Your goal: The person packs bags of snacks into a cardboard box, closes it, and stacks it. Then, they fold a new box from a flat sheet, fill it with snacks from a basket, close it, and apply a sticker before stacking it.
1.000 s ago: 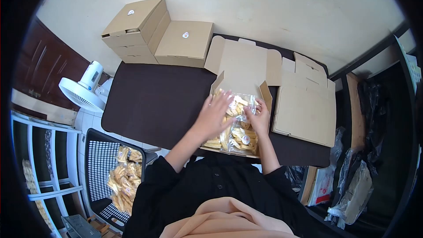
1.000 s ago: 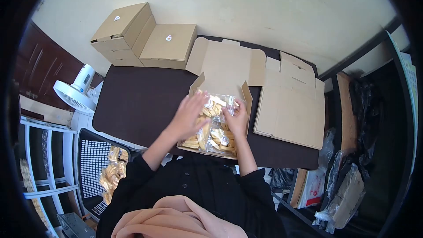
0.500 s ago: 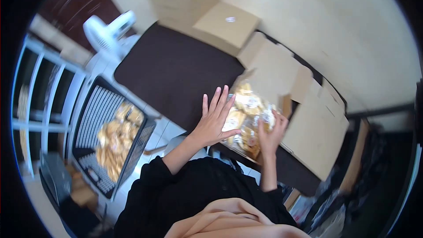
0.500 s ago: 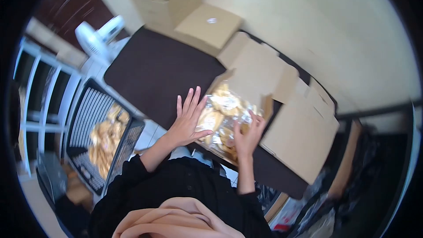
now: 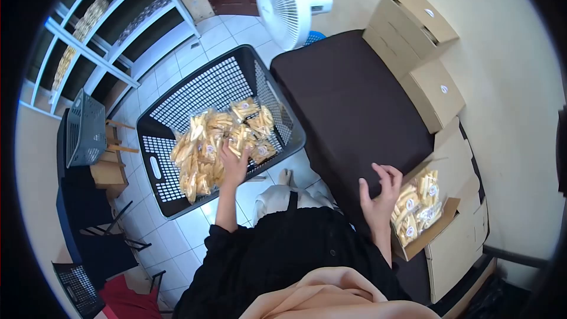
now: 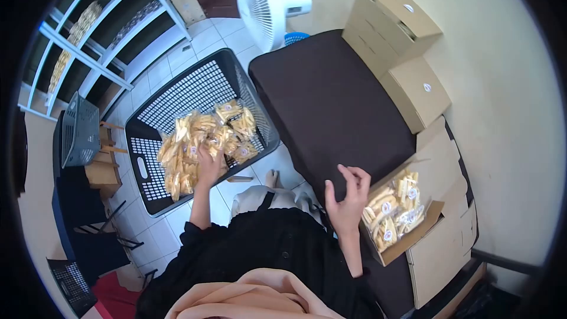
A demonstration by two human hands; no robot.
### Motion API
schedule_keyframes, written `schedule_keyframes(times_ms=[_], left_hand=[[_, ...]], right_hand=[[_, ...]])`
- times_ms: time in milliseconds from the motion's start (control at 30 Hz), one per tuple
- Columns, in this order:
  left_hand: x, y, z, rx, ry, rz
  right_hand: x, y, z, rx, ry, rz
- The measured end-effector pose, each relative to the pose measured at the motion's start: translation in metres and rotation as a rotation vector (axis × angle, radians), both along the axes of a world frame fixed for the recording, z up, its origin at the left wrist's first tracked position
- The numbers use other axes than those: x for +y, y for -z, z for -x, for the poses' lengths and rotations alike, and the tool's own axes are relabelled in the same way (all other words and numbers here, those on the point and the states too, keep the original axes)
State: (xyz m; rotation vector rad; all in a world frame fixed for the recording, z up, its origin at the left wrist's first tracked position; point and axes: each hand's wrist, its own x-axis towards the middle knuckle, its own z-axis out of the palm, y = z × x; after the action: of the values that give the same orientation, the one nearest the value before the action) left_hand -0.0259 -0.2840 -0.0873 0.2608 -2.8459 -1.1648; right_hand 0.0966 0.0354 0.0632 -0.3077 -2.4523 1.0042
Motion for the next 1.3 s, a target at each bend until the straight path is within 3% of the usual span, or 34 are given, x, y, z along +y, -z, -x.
schedule_keyframes(times_ms=[167, 300, 333, 367, 433, 467, 533, 600, 733, 800, 900, 1033, 1133, 1200, 1233, 1300], left_hand=[[-0.122, 0.087, 0.040, -0.345, -0.081, -0.027], [-0.163, 0.145, 0.060, -0.527, -0.032, -0.079], [-0.158, 0.132, 0.063, -0.665, 0.078, 0.027], [-0.155, 0.150, 0.059, -0.673, 0.073, 0.024], [-0.145, 0.180, 0.048, -0.510, 0.309, 0.535], [-0.136, 0.184, 0.044, -0.501, 0.305, 0.594], [-0.119, 0.174, 0.052, -0.492, 0.294, 0.659], [-0.106, 0.143, 0.063, -0.645, 0.484, 0.724], [-0.104, 0.147, 0.079, -0.702, 0.557, 0.710], [-0.117, 0.152, 0.083, -0.715, 0.683, 0.504], [-0.135, 0.158, 0.083, -0.612, 0.680, 0.294], [-0.150, 0.147, 0.089, -0.713, 0.767, 0.078], [-0.141, 0.133, 0.091, -0.556, 0.953, 0.131], [-0.127, 0.127, 0.093, -0.245, 1.174, 0.256], [-0.116, 0.129, 0.093, -0.246, 1.176, 0.256], [-0.091, 0.131, 0.090, -0.383, 1.406, 0.711]], right_hand=[[-0.061, 0.011, 0.042, 0.003, -0.201, -0.028], [-0.094, 0.018, 0.060, -0.109, -0.281, -0.017], [-0.100, 0.018, 0.063, -0.135, -0.310, -0.017], [-0.107, 0.019, 0.065, -0.161, -0.337, -0.014], [-0.114, 0.021, 0.068, -0.179, -0.356, -0.001], [-0.117, 0.024, 0.069, -0.175, -0.347, -0.039], [-0.122, 0.028, 0.073, -0.195, -0.334, -0.100], [-0.126, 0.026, 0.076, -0.219, -0.340, -0.113], [-0.132, 0.027, 0.081, -0.255, -0.337, -0.118], [-0.134, 0.029, 0.081, -0.264, -0.323, -0.111], [-0.137, 0.033, 0.082, -0.260, -0.317, -0.082], [-0.137, 0.033, 0.084, -0.298, -0.347, -0.080], [-0.139, 0.037, 0.087, -0.326, -0.365, -0.066], [-0.141, 0.041, 0.088, -0.334, -0.372, -0.050], [-0.141, 0.041, 0.088, -0.337, -0.395, -0.067], [-0.141, 0.041, 0.088, -0.338, -0.412, -0.091]])
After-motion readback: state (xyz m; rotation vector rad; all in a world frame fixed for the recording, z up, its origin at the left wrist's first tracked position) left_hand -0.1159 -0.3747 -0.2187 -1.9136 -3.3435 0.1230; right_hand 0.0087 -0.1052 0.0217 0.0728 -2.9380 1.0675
